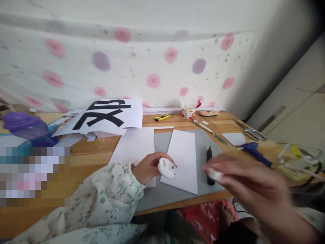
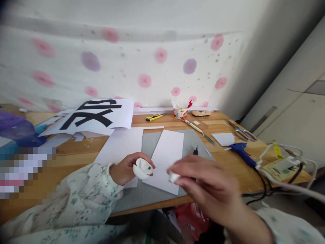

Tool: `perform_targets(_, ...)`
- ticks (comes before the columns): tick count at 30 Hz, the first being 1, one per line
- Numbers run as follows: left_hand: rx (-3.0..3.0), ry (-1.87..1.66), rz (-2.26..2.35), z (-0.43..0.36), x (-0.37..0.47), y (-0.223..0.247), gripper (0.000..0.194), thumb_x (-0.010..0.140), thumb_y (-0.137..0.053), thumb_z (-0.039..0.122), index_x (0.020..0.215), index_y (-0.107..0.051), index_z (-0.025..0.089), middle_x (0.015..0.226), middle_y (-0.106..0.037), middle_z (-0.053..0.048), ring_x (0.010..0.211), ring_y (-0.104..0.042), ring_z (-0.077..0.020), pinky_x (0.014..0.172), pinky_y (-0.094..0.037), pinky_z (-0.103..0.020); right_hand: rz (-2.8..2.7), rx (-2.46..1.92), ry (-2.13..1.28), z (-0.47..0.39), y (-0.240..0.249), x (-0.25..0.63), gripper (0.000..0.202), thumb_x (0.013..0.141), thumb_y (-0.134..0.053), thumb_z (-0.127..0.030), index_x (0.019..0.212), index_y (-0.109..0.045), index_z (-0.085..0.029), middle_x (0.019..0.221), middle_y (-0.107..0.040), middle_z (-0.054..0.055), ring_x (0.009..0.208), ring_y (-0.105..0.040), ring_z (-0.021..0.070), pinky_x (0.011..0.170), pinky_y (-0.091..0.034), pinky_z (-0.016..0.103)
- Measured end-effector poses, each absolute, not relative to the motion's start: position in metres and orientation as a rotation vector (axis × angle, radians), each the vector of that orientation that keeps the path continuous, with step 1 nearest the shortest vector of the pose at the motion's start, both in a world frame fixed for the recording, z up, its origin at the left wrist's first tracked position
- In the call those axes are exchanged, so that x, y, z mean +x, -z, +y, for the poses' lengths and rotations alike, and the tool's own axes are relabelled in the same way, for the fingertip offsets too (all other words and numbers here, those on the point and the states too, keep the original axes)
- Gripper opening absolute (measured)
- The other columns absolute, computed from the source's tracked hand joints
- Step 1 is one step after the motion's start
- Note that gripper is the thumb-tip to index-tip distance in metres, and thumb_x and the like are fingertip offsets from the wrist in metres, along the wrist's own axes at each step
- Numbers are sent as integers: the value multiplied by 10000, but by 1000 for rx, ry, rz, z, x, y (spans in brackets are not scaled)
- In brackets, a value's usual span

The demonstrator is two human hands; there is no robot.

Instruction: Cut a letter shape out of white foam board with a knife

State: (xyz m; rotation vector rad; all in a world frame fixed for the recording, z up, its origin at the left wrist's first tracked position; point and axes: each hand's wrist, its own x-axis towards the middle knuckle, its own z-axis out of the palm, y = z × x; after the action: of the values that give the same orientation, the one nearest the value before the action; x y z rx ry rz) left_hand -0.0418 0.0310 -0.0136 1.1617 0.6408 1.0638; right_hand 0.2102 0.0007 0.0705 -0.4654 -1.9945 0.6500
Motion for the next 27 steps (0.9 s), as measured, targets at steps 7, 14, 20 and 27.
perform_targets(7,1072,-1020,568,25,-33,19,317,622,-866,337,852,-714,179,715,-701,-28,643,-650,-173,614,-507,-281,-1949,-381,-630,20,-42,157,216,880,-619,-148,1038,-696,-274,853,-749,54,795,-677,191,722,-560,348)
perform_targets(14,1031,-1087,510,26,-30,13,334,604,-875,351,823,-697,172,669,-657,0,599,-605,-134,602,-484,-261,-1871,-383,-636,23,-32,151,144,852,-665,-149,963,-709,-230,796,-739,53,776,-650,183,726,-537,348)
perform_targets(20,1072,-1142,520,29,-32,20,308,632,-866,312,854,-713,164,695,-628,7,626,-542,-102,603,-419,-216,-1851,-479,-485,20,-29,146,160,820,-677,-99,909,-677,-231,817,-728,45,780,-652,182,732,-536,352)
perform_targets(27,1183,-1128,534,34,-37,25,328,653,-850,342,905,-734,168,766,-650,-8,686,-524,-111,647,-396,-218,-1985,-463,-344,22,-27,152,217,795,-668,-65,953,-630,-209,844,-666,60,794,-618,171,694,-524,316)
